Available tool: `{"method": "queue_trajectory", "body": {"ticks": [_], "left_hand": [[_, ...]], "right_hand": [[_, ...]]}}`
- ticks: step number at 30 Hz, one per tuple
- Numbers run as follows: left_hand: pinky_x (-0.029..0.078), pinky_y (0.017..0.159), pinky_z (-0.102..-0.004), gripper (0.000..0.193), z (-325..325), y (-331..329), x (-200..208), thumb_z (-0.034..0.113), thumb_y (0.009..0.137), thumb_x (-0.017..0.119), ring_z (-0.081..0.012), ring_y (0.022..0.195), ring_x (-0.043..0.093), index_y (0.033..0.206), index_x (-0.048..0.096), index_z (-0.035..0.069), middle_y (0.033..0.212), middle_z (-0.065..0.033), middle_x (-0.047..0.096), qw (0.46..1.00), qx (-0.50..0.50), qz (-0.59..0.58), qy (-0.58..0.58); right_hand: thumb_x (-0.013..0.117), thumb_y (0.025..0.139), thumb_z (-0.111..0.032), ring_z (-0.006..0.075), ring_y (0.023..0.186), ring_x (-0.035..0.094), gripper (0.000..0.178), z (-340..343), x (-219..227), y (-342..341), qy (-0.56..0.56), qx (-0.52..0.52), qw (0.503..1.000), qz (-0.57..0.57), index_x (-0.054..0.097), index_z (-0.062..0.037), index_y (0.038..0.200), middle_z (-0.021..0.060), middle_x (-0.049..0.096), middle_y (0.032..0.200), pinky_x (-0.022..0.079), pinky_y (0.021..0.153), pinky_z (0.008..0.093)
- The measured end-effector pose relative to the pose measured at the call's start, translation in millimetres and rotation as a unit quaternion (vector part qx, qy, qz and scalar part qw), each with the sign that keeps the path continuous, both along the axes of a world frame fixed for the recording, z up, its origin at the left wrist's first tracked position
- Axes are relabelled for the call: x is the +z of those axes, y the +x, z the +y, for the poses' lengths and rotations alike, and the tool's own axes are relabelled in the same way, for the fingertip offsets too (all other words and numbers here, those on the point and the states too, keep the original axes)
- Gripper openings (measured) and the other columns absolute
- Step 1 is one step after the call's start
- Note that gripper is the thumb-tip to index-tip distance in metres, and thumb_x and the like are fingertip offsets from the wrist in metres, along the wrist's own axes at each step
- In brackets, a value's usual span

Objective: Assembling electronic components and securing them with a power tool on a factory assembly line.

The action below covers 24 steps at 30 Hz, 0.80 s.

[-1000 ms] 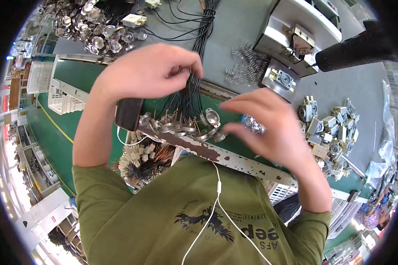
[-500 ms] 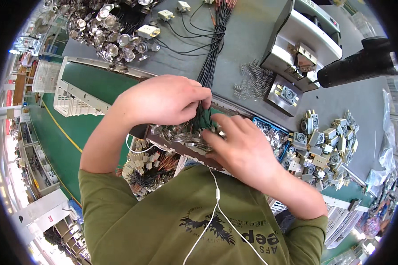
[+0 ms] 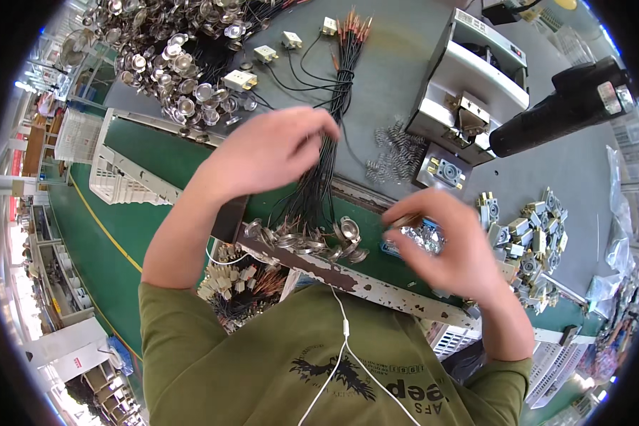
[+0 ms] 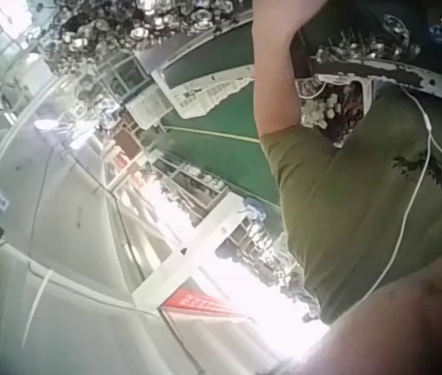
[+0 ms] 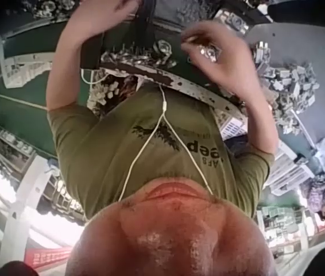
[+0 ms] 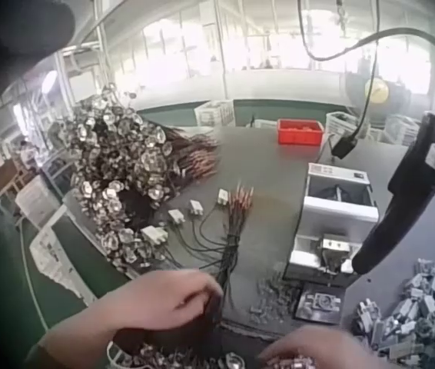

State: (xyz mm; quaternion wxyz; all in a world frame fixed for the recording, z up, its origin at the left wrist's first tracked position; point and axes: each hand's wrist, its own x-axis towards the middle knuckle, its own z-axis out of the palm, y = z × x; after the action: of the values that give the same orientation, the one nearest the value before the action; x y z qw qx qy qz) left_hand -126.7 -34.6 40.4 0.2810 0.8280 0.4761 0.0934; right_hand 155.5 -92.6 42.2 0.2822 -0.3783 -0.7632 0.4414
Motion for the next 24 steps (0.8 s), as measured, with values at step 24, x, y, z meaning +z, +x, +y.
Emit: {"method": "queue_trajectory", "body": {"ticks": [24], "left_hand": [[0.038, 0.058, -0.0257, 0.026, 25, -23, 0, 0.023, 0.102, 0.063, -0.0030, 0.069, 0.045, 0.107, 0.064, -0.002, 0.074, 0.0052, 0.054, 0.974, 0.106, -0.027, -0.196]], "right_hand": [[0.060, 0.106, -0.032, 0.0174, 0.079, 0.067, 0.043, 100, -75, -103, -0.345, -0.172, 0.892, 0.237, 0.051, 0.0039, 0.128, 0.0117, 0.068, 0.097, 0.056, 0.069, 0.0298]]}}
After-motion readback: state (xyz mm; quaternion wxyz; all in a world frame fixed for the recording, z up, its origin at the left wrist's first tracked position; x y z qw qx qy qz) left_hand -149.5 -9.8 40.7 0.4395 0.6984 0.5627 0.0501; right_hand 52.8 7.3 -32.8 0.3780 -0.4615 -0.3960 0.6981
